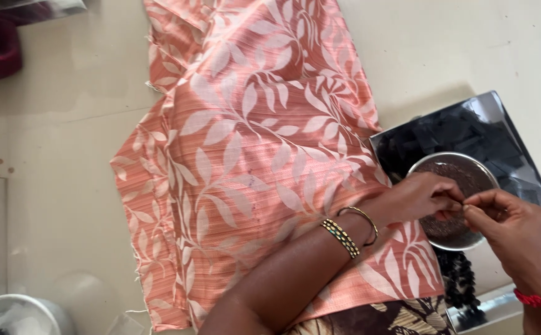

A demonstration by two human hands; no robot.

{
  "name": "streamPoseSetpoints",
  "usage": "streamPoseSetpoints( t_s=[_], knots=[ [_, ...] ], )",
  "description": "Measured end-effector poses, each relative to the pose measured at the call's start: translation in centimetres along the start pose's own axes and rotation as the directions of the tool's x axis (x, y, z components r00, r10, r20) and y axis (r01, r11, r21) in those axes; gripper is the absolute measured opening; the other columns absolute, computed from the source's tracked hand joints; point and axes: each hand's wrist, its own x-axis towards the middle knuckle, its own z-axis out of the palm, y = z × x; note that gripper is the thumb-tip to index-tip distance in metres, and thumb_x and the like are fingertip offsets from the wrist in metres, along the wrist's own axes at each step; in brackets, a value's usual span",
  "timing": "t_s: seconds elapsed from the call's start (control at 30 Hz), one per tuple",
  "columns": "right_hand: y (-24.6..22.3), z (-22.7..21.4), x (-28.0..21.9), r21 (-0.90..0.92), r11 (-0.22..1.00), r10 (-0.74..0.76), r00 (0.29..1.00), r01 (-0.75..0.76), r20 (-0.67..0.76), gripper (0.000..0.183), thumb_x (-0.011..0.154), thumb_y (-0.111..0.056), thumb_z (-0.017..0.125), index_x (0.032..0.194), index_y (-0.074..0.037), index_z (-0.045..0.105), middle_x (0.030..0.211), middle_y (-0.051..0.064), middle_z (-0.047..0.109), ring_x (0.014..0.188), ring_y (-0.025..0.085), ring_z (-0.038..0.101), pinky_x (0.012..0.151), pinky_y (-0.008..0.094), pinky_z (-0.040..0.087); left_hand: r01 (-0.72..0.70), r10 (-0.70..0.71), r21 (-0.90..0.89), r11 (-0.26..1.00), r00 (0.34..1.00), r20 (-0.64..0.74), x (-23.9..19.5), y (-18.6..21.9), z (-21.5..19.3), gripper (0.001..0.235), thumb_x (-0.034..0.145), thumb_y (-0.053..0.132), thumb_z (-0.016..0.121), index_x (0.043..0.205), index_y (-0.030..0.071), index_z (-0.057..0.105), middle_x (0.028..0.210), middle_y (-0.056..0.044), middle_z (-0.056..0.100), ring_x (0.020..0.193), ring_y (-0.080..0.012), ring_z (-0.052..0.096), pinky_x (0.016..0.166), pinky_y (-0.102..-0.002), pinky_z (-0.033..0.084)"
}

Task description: The person sorts and cleans small seeds or grains in a bowl by hand.

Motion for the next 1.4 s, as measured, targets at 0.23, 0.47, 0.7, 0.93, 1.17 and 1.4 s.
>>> streamPoseSetpoints(
  t_s=[0.23,0.47,0.7,0.93,1.17,1.4],
  knots=[
    [5.8,-0.8,2.3,0.262,0.964,0.037,0.999,-0.039,0.010,0.016,0.097,-0.003,0.070,0.110,0.007,0.070,0.093,0.013,0.070,0.078,0.017,0.065,0.073,0.026,0.052,-0.060,0.065,0.066,0.996,0.994,-0.082,-0.1,-0.2,0.6,0.013,0.094,0.000,0.068,0.107,-0.001,0.071,0.085,-0.009,0.077,0.079,-0.0128,0.075,0.072,-0.027,0.061],
    [8.4,-1.4,3.8,0.472,0.854,0.179,0.975,-0.219,0.128,0.012,0.104,-0.006,0.065,0.108,0.005,0.067,0.099,0.013,0.069,0.085,0.018,0.065,0.076,0.029,0.054,-0.267,0.319,0.376,0.887,0.944,-0.083,0.2,-1.0,0.7,0.020,0.088,0.017,0.078,0.101,0.003,0.074,0.087,-0.006,0.078,0.080,-0.0109,0.074,0.077,-0.029,0.058],
    [7.2,-0.8,2.6,0.337,0.940,-0.052,0.999,0.047,0.007,0.014,0.100,-0.005,0.069,0.109,0.005,0.068,0.094,0.010,0.070,0.084,0.014,0.065,0.076,0.026,0.052,0.008,0.010,-0.397,0.918,0.999,0.042,1.4,-4.9,0.0,0.024,0.099,0.015,0.071,0.114,-0.003,0.073,0.102,-0.011,0.078,0.090,-0.0174,0.075,0.083,-0.031,0.063],
    [-0.8,-1.0,0.0,0.138,0.988,-0.078,0.996,0.071,0.050,0.019,0.091,-0.012,0.073,0.105,0.002,0.074,0.085,0.007,0.072,0.077,0.012,0.066,0.070,0.024,0.052,-0.011,0.040,-0.405,0.914,0.997,0.063,-0.7,0.4,-1.3,0.019,0.098,0.010,0.074,0.110,-0.005,0.074,0.098,-0.009,0.075,0.087,-0.0144,0.071,0.081,-0.028,0.059],
    [-2.1,-1.0,-0.6,0.111,0.990,-0.087,0.995,0.083,0.040,0.010,0.090,-0.007,0.073,0.097,0.000,0.073,0.082,0.002,0.071,0.073,0.008,0.065,0.067,0.022,0.053,0.146,-0.128,-0.360,0.921,0.989,0.075,-1.0,4.3,-1.1,0.019,0.096,0.008,0.071,0.110,-0.005,0.072,0.094,-0.008,0.075,0.084,-0.0134,0.071,0.077,-0.027,0.060],
    [-2.9,-0.7,-0.4,0.161,0.985,-0.066,0.997,0.060,0.033,0.008,0.089,-0.004,0.072,0.097,-0.001,0.073,0.082,0.001,0.072,0.072,0.005,0.064,0.066,0.021,0.053,0.229,-0.217,-0.396,0.889,0.973,0.074,-0.8,3.9,-1.3,0.019,0.097,0.008,0.070,0.109,-0.007,0.072,0.090,-0.010,0.075,0.080,-0.0141,0.073,0.077,-0.027,0.061]
  ],
)
